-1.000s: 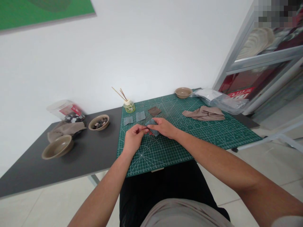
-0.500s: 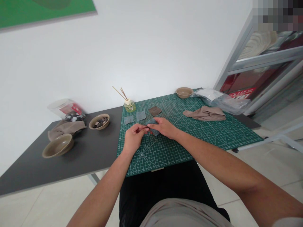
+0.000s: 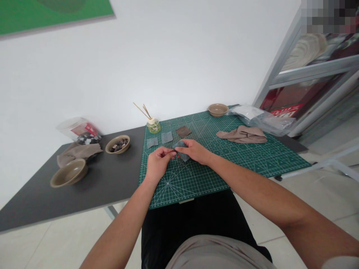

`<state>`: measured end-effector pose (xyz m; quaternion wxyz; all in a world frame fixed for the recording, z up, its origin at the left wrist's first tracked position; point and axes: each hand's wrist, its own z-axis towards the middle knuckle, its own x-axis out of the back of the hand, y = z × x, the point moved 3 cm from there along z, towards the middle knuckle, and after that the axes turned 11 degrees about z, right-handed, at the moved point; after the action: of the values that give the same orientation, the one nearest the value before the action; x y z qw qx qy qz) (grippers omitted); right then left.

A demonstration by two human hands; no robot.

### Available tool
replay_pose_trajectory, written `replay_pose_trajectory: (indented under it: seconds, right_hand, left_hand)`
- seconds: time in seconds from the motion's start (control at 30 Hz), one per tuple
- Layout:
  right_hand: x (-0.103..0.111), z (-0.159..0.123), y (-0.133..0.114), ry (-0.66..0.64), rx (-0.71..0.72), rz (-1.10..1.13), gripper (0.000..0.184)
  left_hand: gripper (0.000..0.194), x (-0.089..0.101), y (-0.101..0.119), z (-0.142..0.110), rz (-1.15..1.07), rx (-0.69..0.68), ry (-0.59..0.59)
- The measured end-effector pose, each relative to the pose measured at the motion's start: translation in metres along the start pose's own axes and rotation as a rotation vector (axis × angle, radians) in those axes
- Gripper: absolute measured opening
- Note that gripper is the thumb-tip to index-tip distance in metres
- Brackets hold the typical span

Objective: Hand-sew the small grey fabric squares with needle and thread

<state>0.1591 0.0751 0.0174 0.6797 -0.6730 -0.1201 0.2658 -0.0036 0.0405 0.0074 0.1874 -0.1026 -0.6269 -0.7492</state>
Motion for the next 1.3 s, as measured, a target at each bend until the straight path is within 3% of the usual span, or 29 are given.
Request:
replay_pose_trajectory:
  seconds: [0.5,0.83,1.03,1.17,1.3]
  right_hand:
    - [0.0016,0.0003,0.0027,0.038,-0.014,0.028,0.02]
    - [0.0002,0.0003,0.0008,0.025,0.013,-0.07,0.016]
    - [0.0053,0.0017,0.0016,0.144,0.027,-0.017,0.015]
    - [0.0043,0.002,0.0002,0.146,0.011,0.041,0.014]
    - [0.0026,0.0018,-0.0001,0.127,-0.015,0.082,0.015]
  left_hand:
    - [0.013,-0.0013,0.001,-0.0002,0.005,-0.02,-0.022]
    - [0.013,-0.0017,0.001,-0.0002,-0.02,-0.057,-0.054]
    - [0.018,-0.0021,0.002,0.0015,-0.031,0.001,-0.016]
    - [0.036,0.0007,0.0009,0.003,-0.042,0.032,0.034]
    - [0.033,0.0015,-0.0023,0.0036,-0.048,0.068,0.026]
